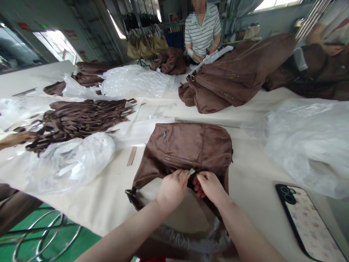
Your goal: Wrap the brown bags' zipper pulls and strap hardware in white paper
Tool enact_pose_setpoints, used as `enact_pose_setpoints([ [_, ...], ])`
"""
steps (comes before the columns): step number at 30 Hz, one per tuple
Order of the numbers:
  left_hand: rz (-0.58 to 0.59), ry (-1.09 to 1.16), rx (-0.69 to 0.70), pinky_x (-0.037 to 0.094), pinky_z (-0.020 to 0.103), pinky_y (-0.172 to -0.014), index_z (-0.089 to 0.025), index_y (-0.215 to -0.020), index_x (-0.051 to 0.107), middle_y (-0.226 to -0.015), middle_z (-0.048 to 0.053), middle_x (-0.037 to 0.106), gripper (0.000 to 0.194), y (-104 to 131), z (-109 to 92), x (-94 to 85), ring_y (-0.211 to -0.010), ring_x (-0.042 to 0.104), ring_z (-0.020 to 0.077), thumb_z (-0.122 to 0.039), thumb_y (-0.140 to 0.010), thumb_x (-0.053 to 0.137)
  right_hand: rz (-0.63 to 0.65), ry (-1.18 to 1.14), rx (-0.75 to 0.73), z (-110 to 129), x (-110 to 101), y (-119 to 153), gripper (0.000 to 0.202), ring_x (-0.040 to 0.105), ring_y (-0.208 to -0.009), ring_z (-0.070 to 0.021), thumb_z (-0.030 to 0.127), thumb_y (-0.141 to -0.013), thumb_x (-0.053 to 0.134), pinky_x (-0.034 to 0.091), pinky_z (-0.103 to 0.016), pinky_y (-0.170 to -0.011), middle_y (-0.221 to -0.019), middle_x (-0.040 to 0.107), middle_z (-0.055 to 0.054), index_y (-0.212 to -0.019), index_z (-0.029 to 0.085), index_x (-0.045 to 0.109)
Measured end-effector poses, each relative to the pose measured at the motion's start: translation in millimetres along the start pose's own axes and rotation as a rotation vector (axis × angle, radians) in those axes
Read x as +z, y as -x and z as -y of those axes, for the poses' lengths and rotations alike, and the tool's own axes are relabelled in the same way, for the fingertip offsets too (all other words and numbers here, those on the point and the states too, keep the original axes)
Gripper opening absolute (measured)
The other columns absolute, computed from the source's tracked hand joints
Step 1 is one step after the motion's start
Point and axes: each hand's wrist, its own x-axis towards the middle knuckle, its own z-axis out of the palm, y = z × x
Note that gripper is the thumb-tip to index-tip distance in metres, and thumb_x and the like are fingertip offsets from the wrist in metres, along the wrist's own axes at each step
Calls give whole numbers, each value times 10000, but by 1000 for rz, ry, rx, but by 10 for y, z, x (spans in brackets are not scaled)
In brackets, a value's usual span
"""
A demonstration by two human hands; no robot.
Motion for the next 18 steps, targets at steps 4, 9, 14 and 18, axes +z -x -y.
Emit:
enact_pose_setpoints([
  [4, 138, -327, 118, 514, 327, -663, -124, -1230, 485, -982, 100, 609, 377, 90, -51, -16, -796, 623, 218, -109, -861, 409, 26, -101, -33, 0, 18, 27, 458, 526, -345, -121, 455, -893, 365, 374, -207, -321, -470, 557, -12, -652, 152, 609],
  [9, 188, -322, 88, 494, 334, -670, -101, -1280, 431, -1012, 126, 581, 458, 119, -116, 3, -823, 614, 238, -91, -822, 429, 9, -7, -84, -4, 49, 34, 442, 538, -359, -130, 536, -846, 452, 380, -213, -329, -488, 571, -9, -641, 169, 588],
  [14, 45, 191, -163, 396, 275, -620, -177, -893, 574, -787, 72, 583, 169, 56, -33, 34, -706, 584, 196, -190, -887, 406, -26, 71, -252, -15, 75, 76, 331, 550, -392, -121, 457, -844, 481, 396, -206, -378, -513, 579, 12, -674, 190, 580],
  [18, -33, 701, -344, 315, 220, -553, -177, -677, 534, -632, 5, 504, 163, -17, 29, -21, -580, 478, 126, -223, -833, 540, -21, 52, -257, -62, 106, 62, 334, 529, -387, -116, 471, -837, 484, 382, -210, -384, -507, 572, 15, -677, 195, 586],
])
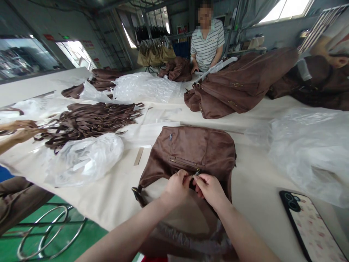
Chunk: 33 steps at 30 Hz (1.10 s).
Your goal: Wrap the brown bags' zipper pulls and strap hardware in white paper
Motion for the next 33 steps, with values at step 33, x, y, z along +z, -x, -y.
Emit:
enact_pose_setpoints([
  [33, 163, 410, -130, 485, 312, -794, -120, -870, 638, -868, 95, 669, 412, 116, 0, -995, -807, 625, 184, -521, -791, 583, 23, -525, 175, -26, -44, -48, 436, 563, -591, -128, 574, -606, 738, 455, -244, -612, -617, 630, -23, -646, 144, 680],
])
